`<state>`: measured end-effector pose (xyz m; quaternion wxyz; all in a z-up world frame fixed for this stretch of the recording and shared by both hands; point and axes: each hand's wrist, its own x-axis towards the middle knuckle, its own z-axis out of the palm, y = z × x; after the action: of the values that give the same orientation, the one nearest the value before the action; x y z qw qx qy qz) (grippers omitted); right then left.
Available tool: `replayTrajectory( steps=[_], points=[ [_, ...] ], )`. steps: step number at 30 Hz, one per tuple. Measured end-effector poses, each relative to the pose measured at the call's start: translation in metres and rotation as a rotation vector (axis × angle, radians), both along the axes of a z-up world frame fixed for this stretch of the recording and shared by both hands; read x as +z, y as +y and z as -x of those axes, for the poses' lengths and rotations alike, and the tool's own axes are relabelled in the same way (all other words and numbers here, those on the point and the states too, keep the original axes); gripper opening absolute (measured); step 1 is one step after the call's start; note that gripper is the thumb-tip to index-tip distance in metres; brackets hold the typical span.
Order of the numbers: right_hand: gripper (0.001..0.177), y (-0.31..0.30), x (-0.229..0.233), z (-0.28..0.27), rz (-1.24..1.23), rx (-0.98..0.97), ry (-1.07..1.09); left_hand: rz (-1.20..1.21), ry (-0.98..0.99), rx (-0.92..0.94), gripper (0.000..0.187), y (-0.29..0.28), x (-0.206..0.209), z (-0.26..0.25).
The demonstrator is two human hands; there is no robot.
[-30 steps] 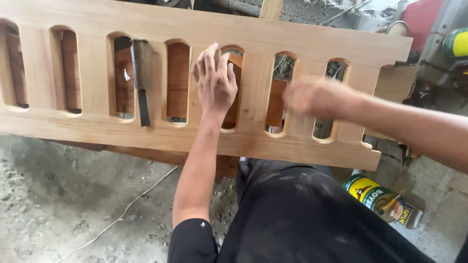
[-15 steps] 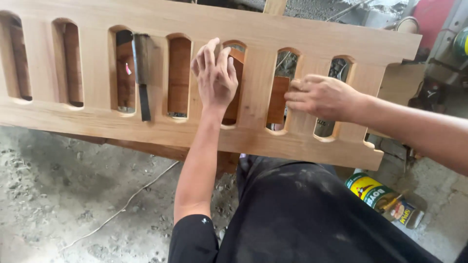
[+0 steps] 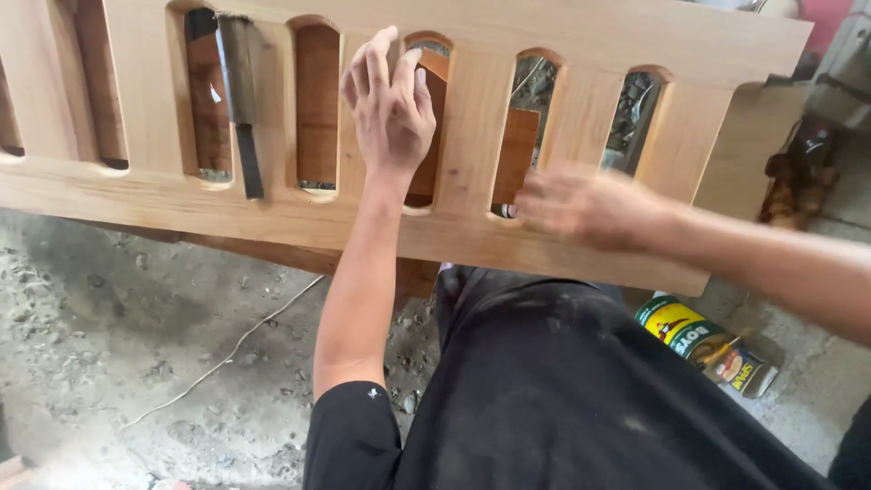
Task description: Sanding a wooden furniture component by hand with sandpaper and using a chisel for fine detail.
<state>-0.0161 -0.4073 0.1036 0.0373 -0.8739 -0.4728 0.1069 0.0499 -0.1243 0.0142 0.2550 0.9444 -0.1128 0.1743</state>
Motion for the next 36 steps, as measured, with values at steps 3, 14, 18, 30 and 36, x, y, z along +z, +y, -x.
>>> replayTrajectory(
  steps=[3,14,18,30,36],
  points=[
    [0.042,-0.009,-0.004,-0.016,-0.063,0.014,0.042,-0.003,0.006,0.011,0.02,0.002,0.001,-0.001],
    [0.033,0.017,0.02,0.0,0.119,0.029,0.037,0.021,0.053,0.026,0.02,0.003,-0.005,0.01],
    [0.038,0.0,0.009,-0.01,0.022,0.048,0.002,0.043,0.004,0.026,0.02,0.002,-0.001,-0.011],
    [0.043,-0.012,-0.013,0.019,-0.164,-0.04,-0.028,0.01,0.011,0.014,0.019,0.0,0.003,0.004],
    [0.045,-0.015,-0.005,-0.003,-0.124,-0.106,0.023,-0.014,0.008,0.011,0.017,-0.005,0.006,0.008]
  ],
)
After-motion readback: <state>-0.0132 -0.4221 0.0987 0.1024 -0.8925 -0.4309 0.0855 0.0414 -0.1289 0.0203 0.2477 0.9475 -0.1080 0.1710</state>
